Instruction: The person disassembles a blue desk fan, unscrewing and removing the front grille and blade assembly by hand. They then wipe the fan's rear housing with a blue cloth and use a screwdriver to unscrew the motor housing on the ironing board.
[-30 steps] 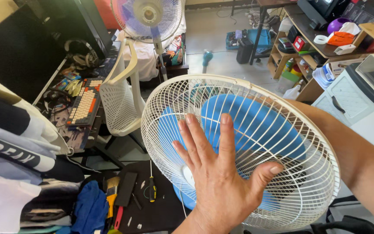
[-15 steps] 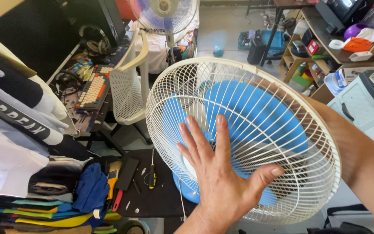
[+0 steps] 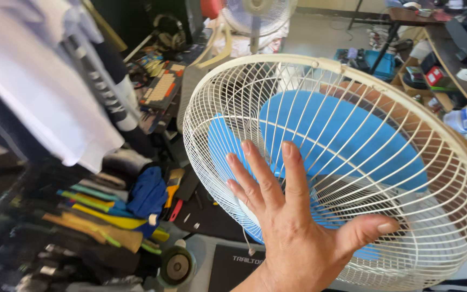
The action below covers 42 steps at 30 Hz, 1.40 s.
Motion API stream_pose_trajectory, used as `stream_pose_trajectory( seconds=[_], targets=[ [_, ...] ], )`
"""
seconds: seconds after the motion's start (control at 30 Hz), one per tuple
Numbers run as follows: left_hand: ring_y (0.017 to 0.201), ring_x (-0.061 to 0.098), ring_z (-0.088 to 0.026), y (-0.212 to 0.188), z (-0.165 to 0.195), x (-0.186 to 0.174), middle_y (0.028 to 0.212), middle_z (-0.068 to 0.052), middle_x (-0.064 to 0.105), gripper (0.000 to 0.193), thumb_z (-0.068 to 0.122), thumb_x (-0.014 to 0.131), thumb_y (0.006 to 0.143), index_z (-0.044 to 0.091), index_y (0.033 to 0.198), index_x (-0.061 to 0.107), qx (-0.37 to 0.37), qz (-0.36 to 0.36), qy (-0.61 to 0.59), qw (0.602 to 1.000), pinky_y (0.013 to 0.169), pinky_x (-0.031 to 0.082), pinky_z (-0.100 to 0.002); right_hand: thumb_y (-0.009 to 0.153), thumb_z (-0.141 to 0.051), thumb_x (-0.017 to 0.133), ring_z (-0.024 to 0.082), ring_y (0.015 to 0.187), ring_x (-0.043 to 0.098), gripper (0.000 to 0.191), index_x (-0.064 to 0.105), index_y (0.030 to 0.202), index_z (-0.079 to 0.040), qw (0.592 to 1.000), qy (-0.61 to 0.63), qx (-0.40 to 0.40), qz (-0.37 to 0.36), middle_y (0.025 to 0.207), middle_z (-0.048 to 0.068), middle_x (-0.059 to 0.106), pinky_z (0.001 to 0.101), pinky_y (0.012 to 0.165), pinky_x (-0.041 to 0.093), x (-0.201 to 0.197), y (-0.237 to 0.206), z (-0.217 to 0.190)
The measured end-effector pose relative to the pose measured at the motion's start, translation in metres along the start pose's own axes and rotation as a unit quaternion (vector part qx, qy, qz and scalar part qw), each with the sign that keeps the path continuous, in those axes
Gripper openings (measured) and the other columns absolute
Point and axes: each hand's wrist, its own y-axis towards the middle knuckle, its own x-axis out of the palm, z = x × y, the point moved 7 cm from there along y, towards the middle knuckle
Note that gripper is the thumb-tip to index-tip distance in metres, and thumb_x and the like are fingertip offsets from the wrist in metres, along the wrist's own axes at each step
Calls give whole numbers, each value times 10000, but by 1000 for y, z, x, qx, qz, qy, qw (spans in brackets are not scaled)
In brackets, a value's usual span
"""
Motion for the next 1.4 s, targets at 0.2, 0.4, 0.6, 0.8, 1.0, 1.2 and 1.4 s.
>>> stream_pose_trajectory(
  seconds=[0.2, 0.4, 0.6, 0.8, 1.0, 1.2, 1.4],
  targets=[
    [1734, -41, -697, -48, -4, -71, 1861, -405, -14, 1439, 840, 792, 727, 85, 1799, 200, -15, 49, 21, 998, 1305, 57, -878, 1023, -430, 615, 115, 1003, 723, 461, 718, 1308, -82, 999, -15, 3, -52, 1132, 33, 783, 331, 869, 599, 80, -32, 20],
    [1720, -28, -668, -104, 3, -148, 1846, -370, 9, 1425, 830, 811, 703, 104, 1774, 214, -48, 118, 74, 989, 1292, 52, -876, 1020, -439, 613, 114, 1010, 724, 470, 713, 1314, -86, 991, -39, 22, -122, 1138, 32, 782, 331, 875, 602, 173, -66, 35],
    [1736, -25, -630, -165, -12, -213, 1860, -324, 11, 1417, 802, 856, 726, 123, 1782, 198, -73, 165, 112, 977, 1339, 48, -825, 1017, -448, 612, 113, 1017, 725, 479, 709, 1319, -89, 975, -62, 53, -207, 1144, 31, 781, 330, 881, 604, 259, -81, 57],
    [1733, -80, -621, -228, -21, -246, 1854, -340, -64, 1448, 807, 832, 752, 121, 1798, 102, -100, 209, 139, 963, 1369, 9, -792, 1014, -457, 611, 113, 1024, 726, 488, 704, 1325, -93, 950, -93, 87, -286, 1150, 30, 780, 330, 887, 607, 328, -89, 80],
    [1761, -84, -591, -260, -23, -255, 1878, -325, -95, 1470, 865, 762, 756, 136, 1811, 44, -154, 249, 191, 937, 1389, 9, -795, 1075, -466, 572, 122, 998, 683, 506, 712, 1327, -51, 919, -244, 87, -298, 1131, 59, 753, 330, 845, 581, 380, -85, 105],
    [1683, -136, -632, -275, -24, -249, 1833, -320, -111, 1477, 887, 750, 713, 144, 1780, 49, -231, 252, 242, 908, 1239, -42, -859, 1104, -404, 579, 94, 995, 691, 399, 676, 1328, -88, 894, -99, 166, -404, 1114, 15, 739, 301, 848, 582, 414, -82, 144],
    [1686, -121, -628, -297, -34, -242, 1839, -292, -106, 1468, 868, 778, 711, 174, 1781, 50, -276, 305, 282, 867, 1228, -50, -873, 1043, -473, 604, 110, 971, 716, 479, 688, 1299, -77, 855, -129, 264, -428, 1099, 35, 771, 295, 849, 598, 446, -50, 218]
  ],
)
